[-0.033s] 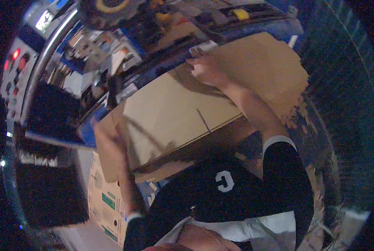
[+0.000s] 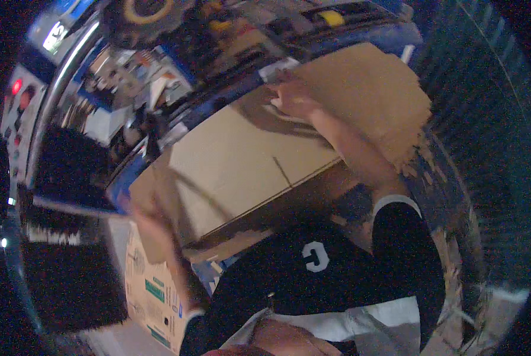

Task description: The person repeatedly folds flat cardboard sheets along pre-scored lines into box shapes on a workbench. They handle each sheet one at a time, creasing the flaps and stacking the folded pieces.

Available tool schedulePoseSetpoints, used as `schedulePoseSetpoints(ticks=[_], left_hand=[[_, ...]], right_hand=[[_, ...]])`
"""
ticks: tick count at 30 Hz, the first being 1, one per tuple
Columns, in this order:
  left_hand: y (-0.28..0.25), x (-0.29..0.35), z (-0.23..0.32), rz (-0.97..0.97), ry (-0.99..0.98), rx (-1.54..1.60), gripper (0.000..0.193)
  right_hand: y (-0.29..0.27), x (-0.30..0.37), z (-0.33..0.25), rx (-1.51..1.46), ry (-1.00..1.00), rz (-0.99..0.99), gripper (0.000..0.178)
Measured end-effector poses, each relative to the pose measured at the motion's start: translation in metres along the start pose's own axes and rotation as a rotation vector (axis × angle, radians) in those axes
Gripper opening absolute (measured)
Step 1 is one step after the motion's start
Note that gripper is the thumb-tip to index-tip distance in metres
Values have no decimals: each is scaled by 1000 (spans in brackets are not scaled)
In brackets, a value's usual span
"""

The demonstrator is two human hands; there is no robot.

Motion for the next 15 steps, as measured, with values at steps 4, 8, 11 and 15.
schedulePoseSetpoints(ticks=[4,8,11,15], left_hand=[[-62,63,-50,376,-647,299,70],[-67,85,-39,134,-616,73,62],[-65,66,-30,346,-980,-196,60],[-85,50,-20,240,-735,-64,58]], right_hand=[[-87,99,47,107,680,220,57],[-113,156,70,632,875,364,60],[-116,164,84,676,923,215,58],[-123,159,96,26,889,634,40]])
Point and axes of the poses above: each hand's wrist, its own x-axis away from the middle knuckle, its own y-axis out of the palm, z = x × y, the point moved 2 cm from there along -x, towards the middle knuckle, and after that the axes turned 4 degrees about -z, right-handed, at the moved point
